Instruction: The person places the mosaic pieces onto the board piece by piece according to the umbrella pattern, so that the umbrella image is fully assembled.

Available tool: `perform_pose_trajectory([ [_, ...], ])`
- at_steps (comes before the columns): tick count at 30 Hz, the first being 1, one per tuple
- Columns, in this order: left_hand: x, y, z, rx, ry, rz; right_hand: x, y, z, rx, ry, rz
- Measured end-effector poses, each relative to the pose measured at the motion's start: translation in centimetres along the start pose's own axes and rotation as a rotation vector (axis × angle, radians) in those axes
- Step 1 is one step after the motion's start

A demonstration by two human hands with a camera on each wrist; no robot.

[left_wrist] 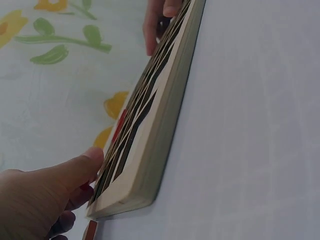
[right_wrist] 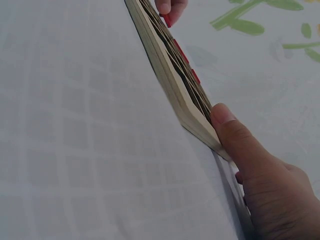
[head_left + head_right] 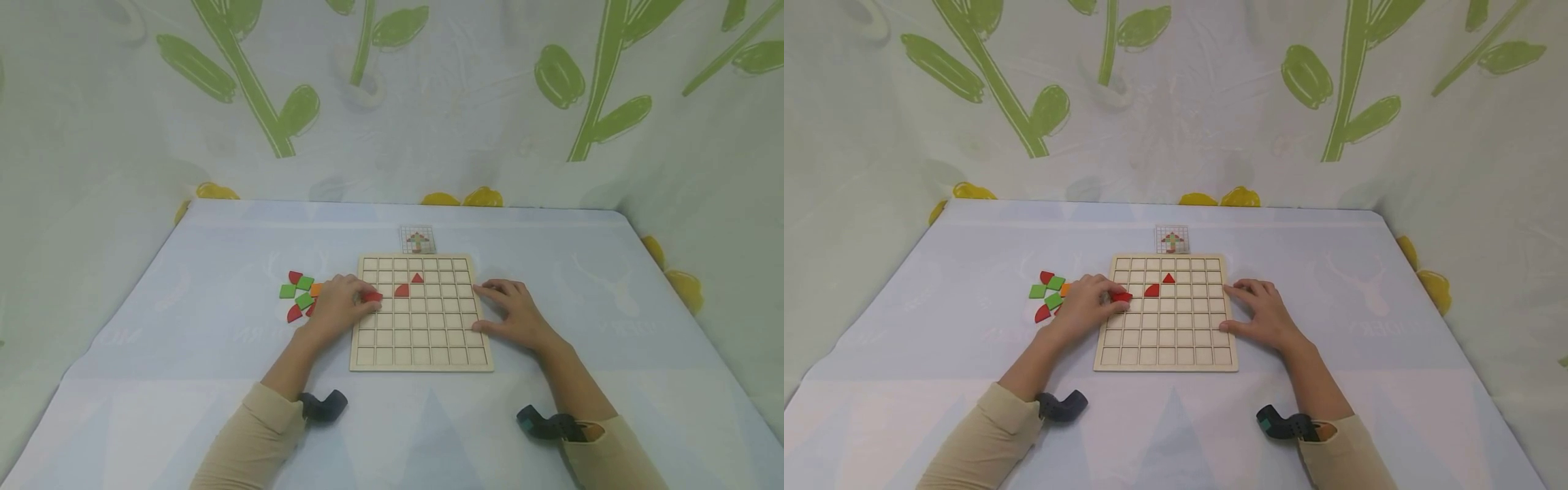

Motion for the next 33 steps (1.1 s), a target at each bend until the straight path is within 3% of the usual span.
perform_pose_trajectory([
  [8,0.4,-0.2,-0.2,0.026,0.001,-0.016,0.0,-0.2,0.1,-0.003,0.004,-0.004],
  [21,0.7,0.0,-1.1,0.002,0.029,0.026,0.0,0.0,0.2,0.045,0.005,0.015],
  [33,0.9,0.2,-1.5,0.046,-0.029,-0.015,-0.1,0.0,0.3,0.015,0.001,0.009],
])
Point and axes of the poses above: each hand's wrist, its own y-axis away from the middle knuckle, its own x-axis out of the palm, z = x × y, the point moved 1 cm from there along -y, towards the middle knuckle, and after that the axes turned 1 degree about x, right-handed, at the moved point
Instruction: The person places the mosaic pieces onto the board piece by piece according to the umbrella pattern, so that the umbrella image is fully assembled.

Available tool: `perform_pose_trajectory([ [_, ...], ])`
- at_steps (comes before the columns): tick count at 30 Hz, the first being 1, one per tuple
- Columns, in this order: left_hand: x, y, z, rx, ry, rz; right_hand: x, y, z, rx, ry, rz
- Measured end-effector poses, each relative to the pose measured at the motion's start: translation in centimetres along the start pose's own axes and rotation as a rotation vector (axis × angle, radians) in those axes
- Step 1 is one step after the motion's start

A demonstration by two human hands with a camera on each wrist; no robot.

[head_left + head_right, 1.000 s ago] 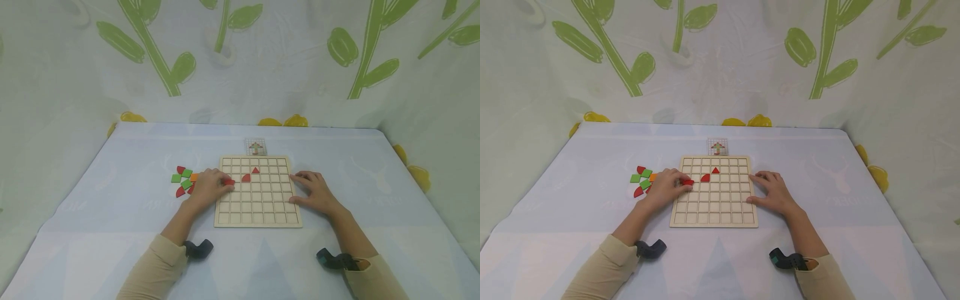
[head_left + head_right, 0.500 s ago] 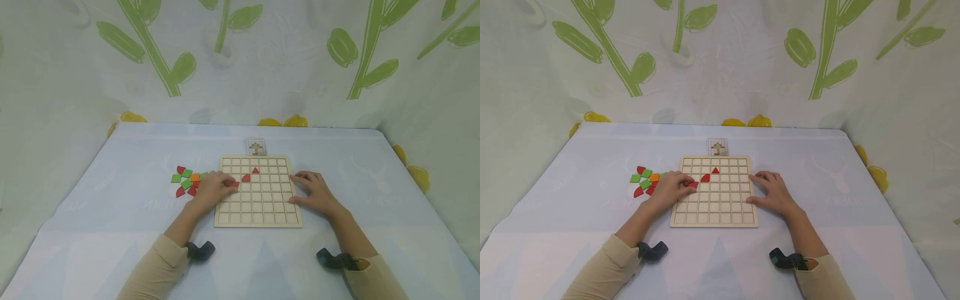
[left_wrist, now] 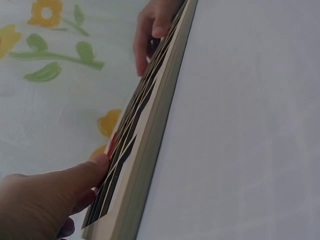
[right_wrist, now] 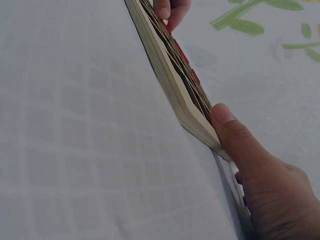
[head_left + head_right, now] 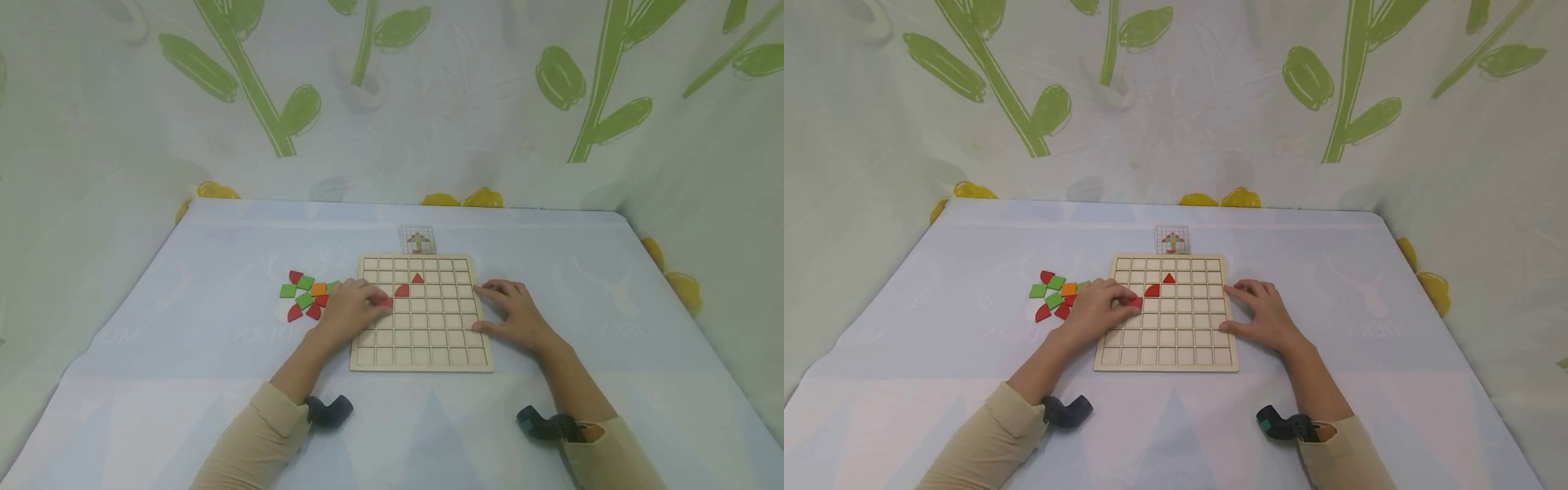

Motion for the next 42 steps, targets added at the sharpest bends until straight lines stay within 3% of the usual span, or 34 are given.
perform_pose_trajectory([
  [7,0.3,0.0,0.0,0.000,0.023,-0.014,0.1,0.0,-0.1,0.014,0.005,0.006],
  [18,-0.4,0.1,0.0,-0.064,0.113,0.045,0.1,0.0,-0.2,-0.035,-0.004,-0.019],
  [26,-1.0,-0.3,1.0,-0.130,0.127,0.052,0.1,0.0,-0.3,-0.045,-0.005,-0.027],
  [31,-1.8,-0.4,1.7,-0.175,0.160,0.041,0.1,0.0,-0.2,-0.047,-0.004,-0.028],
  [42,-4.2,-0.4,3.6,-0.193,0.185,-0.037,0.2,-0.1,-0.4,-0.022,-0.002,-0.007],
])
Point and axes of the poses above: each hand's wrist, its own y-axis away from the middle knuckle, its own x-axis out of the palm, z = x × y, the point moved 1 cm from there along -y, towards the middle knuckle, and after that the axes turned 1 degree about x, right-handed, at the moved point
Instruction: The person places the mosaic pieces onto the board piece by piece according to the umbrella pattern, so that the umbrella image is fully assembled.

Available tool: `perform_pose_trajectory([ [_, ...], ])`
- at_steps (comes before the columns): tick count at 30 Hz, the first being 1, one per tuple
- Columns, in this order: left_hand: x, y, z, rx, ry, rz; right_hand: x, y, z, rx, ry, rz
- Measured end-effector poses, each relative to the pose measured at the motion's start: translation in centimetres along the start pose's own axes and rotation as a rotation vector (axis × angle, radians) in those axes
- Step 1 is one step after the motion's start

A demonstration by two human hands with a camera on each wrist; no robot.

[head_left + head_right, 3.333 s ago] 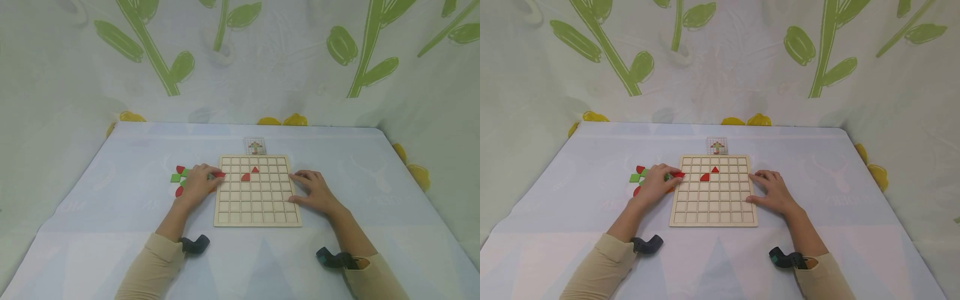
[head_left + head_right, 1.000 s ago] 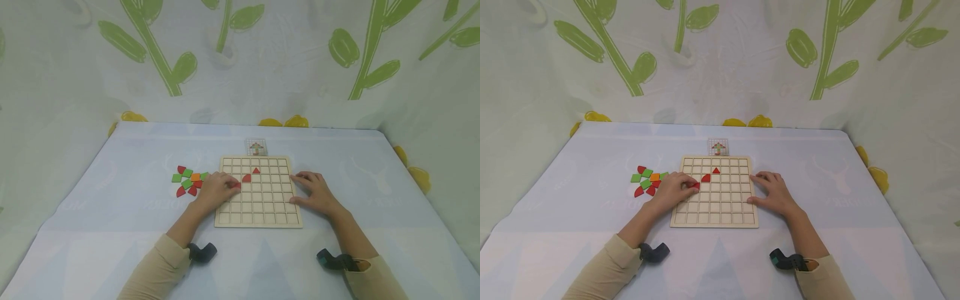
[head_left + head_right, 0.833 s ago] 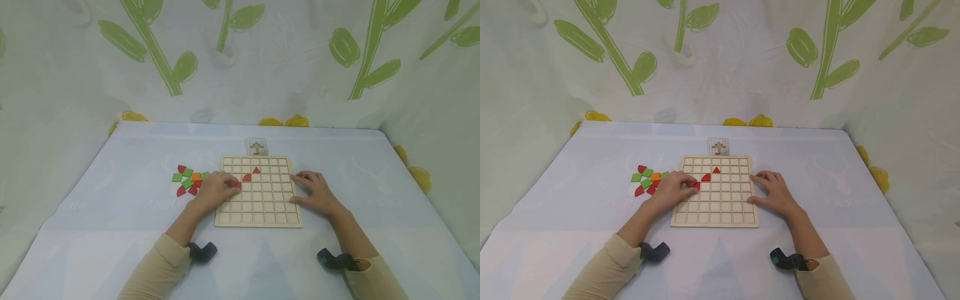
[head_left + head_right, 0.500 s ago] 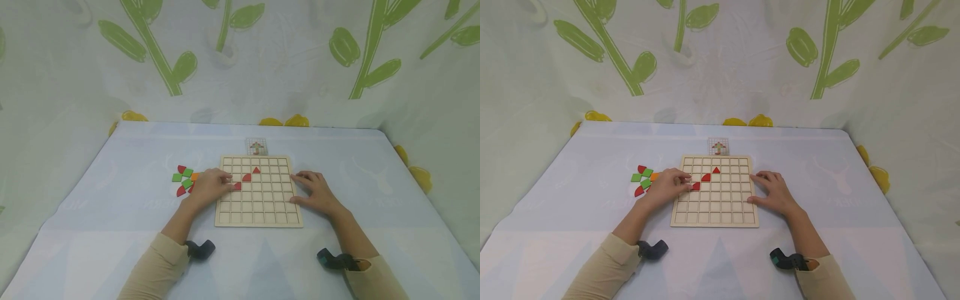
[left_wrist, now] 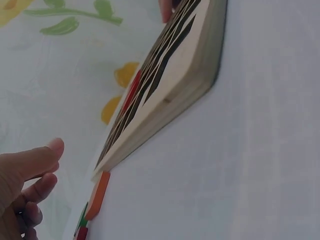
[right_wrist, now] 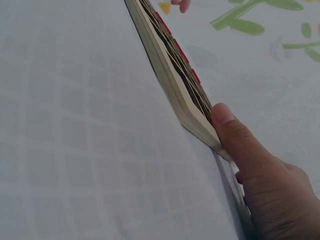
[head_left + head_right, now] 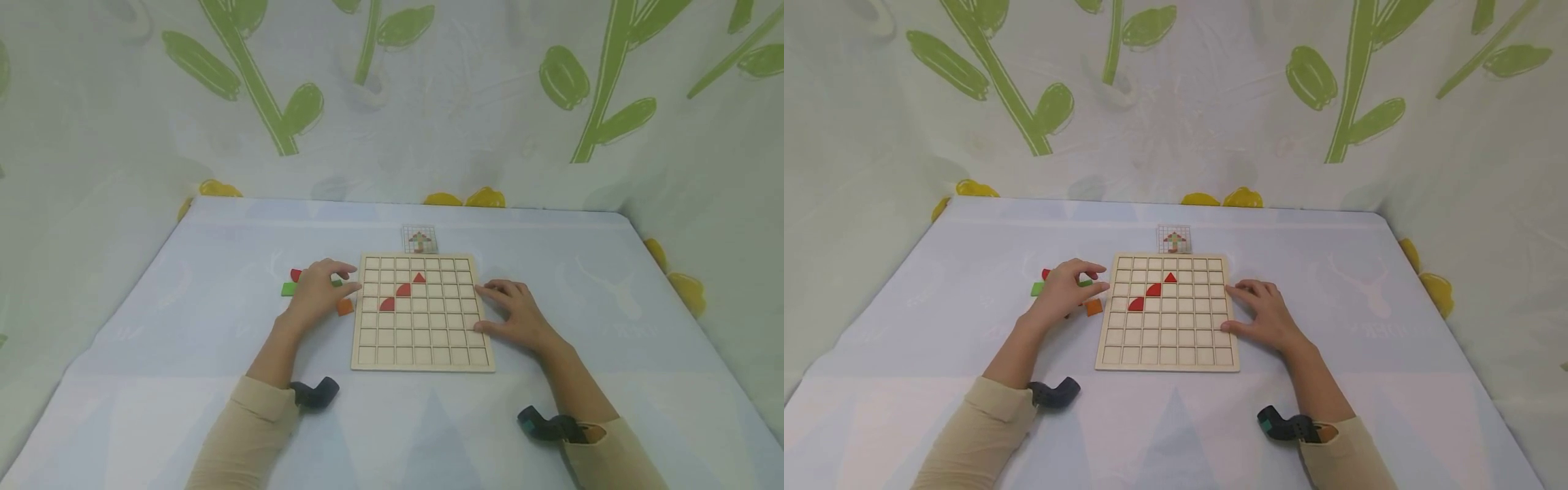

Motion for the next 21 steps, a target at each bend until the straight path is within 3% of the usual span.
perform_pose_trajectory([
  [5,-1.1,-0.2,1.0,-0.022,-0.031,-0.050,0.0,0.0,0.0,-0.008,-0.003,-0.006],
  [15,-2.9,-0.7,3.3,-0.167,-0.004,-0.071,-0.1,0.0,0.0,-0.012,-0.004,-0.019],
  [21,-4.0,-0.2,4.7,-0.231,-0.056,-0.083,0.0,0.1,0.0,-0.018,-0.011,-0.025],
])
Point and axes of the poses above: each hand's wrist, its own y-axis away from the middle knuckle, its own x-axis out of the palm, z = x × y, the point moved 1 cm from there along -y, towards the middle knuckle, and after that the axes turned 1 degree about x, right-handed, at the moved point
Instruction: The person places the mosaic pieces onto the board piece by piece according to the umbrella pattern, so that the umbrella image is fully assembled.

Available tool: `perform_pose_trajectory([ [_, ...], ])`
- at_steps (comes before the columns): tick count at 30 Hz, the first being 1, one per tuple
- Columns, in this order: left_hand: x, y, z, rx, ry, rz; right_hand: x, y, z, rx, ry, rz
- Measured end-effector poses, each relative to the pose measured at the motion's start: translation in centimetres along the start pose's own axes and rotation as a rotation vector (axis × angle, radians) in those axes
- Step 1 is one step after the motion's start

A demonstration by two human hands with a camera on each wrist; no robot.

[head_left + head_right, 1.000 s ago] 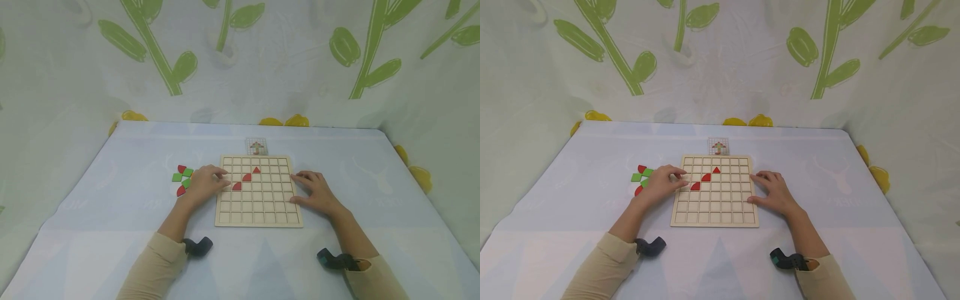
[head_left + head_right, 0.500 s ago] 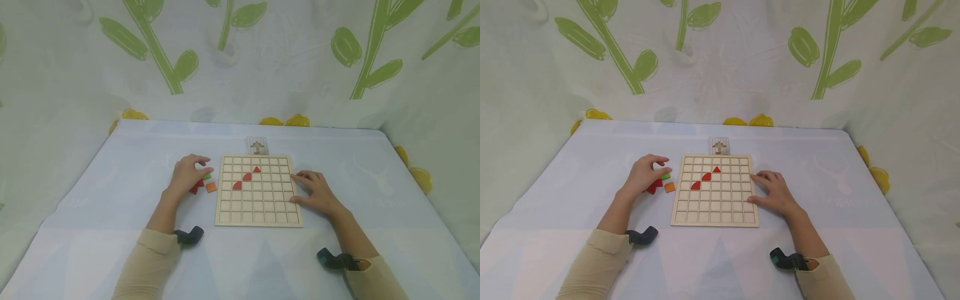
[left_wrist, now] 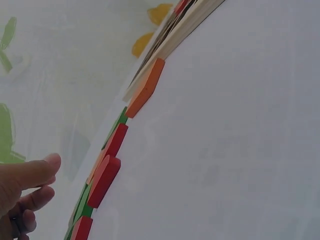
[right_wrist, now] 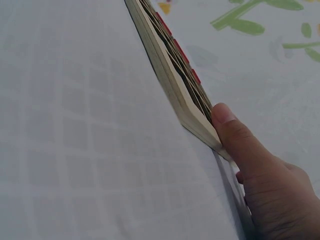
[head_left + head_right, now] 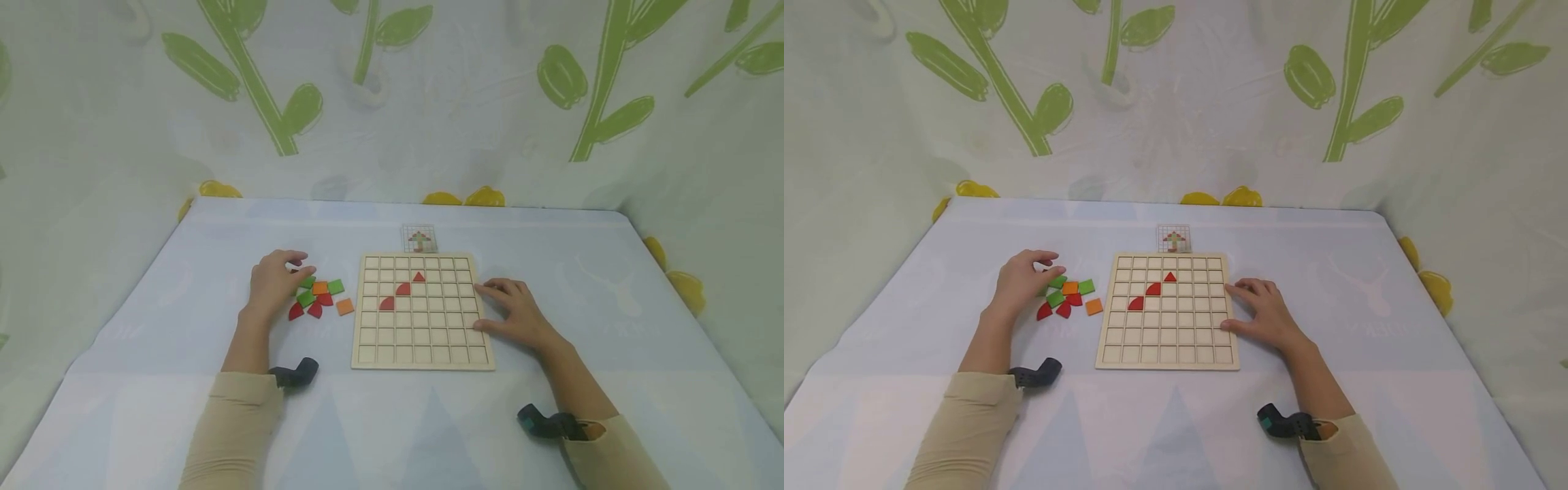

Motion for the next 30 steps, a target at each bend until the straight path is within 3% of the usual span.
perform_pose_trajectory([
  [12,-0.8,0.0,1.3,-0.088,-0.036,0.042,0.0,0.0,0.2,0.007,0.010,0.011],
  [19,-0.8,-0.1,1.8,-0.165,0.017,0.074,-0.2,-0.2,0.3,0.008,0.005,0.013],
  [23,-0.4,-0.3,2.2,-0.140,0.051,0.045,-0.2,-0.2,0.3,0.008,0.001,0.019],
  [30,0.1,-0.7,2.4,-0.031,0.074,-0.022,0.0,0.0,0.2,0.015,0.007,0.015],
])
Point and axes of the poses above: each hand's wrist, its own y-axis away from the middle knuckle, its own x-axis out of the palm, z = x × y, the point moved 1 cm from there along -y, towards the middle knuckle, and after that the axes turned 1 degree about x, right-handed, at the moved point
